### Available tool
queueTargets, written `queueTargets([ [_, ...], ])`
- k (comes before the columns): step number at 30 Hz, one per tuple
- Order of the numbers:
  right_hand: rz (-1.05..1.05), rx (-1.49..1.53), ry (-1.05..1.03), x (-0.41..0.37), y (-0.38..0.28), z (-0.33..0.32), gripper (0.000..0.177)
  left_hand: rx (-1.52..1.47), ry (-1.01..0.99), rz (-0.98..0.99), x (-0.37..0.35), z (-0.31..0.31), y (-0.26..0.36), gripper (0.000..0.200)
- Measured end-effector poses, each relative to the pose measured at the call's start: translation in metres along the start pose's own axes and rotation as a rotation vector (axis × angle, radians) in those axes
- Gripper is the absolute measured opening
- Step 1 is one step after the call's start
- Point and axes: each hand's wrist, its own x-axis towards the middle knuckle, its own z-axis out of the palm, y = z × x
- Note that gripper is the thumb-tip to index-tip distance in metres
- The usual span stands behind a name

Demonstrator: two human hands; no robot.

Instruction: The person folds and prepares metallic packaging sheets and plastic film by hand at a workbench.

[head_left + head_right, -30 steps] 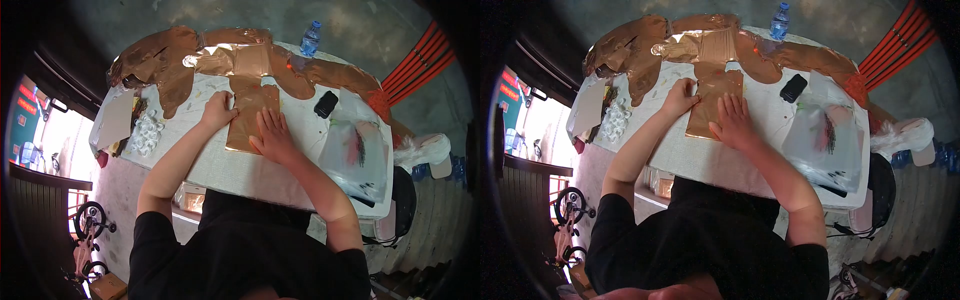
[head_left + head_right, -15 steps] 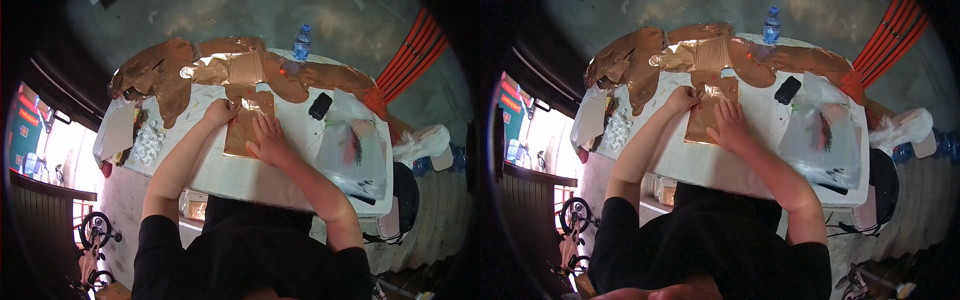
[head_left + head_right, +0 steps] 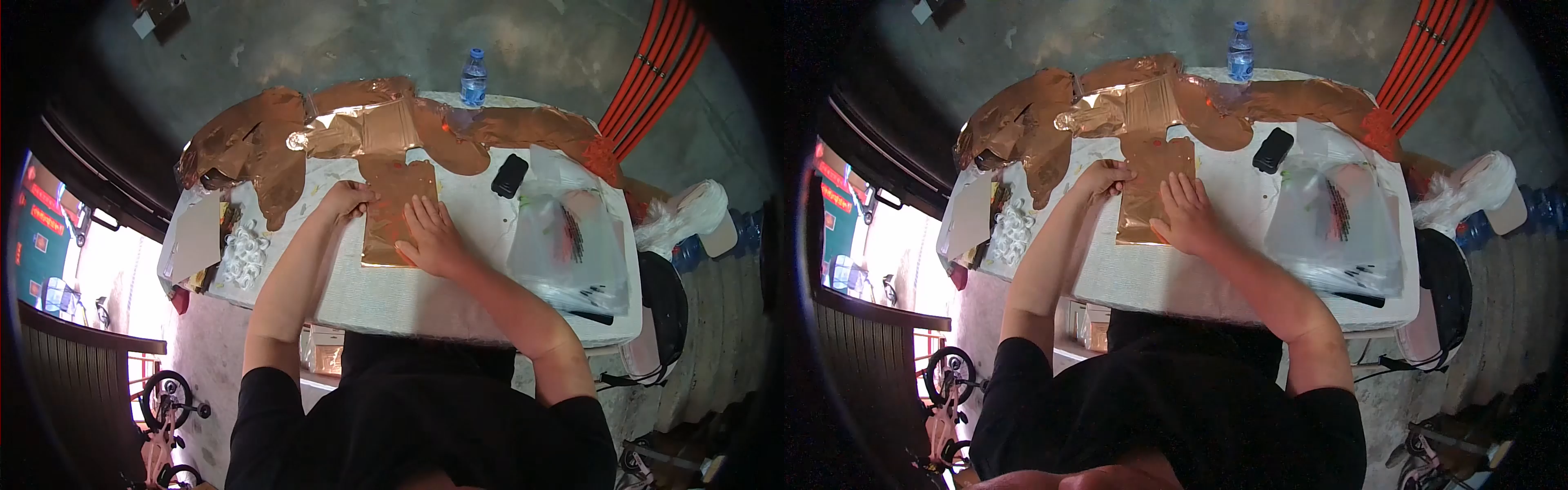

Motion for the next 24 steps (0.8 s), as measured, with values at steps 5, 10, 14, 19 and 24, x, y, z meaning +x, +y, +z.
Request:
queueTargets([
  [5, -0.040, 0.061, 0.070, -0.001, 0.006, 0.006, 0.067, -0.085, -0.059, -0.051, -0.003, -0.001, -0.002, 0.014],
  [10, 0.139, 0.510, 0.197, 0.011, 0.032, 0.006, 0.063, -0.114, -0.207, 0.236, -0.019, -0.004, -0.016, 0.014],
  [14, 0.324, 0.876, 0.176, 0.015, 0.044, -0.013, 0.057, -0.243, -0.302, 0.271, -0.047, -0.008, -0.017, 0.012],
  [19, 0.423, 1.224, -0.328, 0.020, 0.037, -0.037, 0.022, -0.303, -0.260, 0.151, -0.071, -0.003, -0.013, 0.014],
  [24, 0.464, 1.233, -0.380, 0.021, 0.042, -0.038, 0.016, -0.105, -0.189, 0.181, -0.070, -0.009, -0.025, 0.019],
])
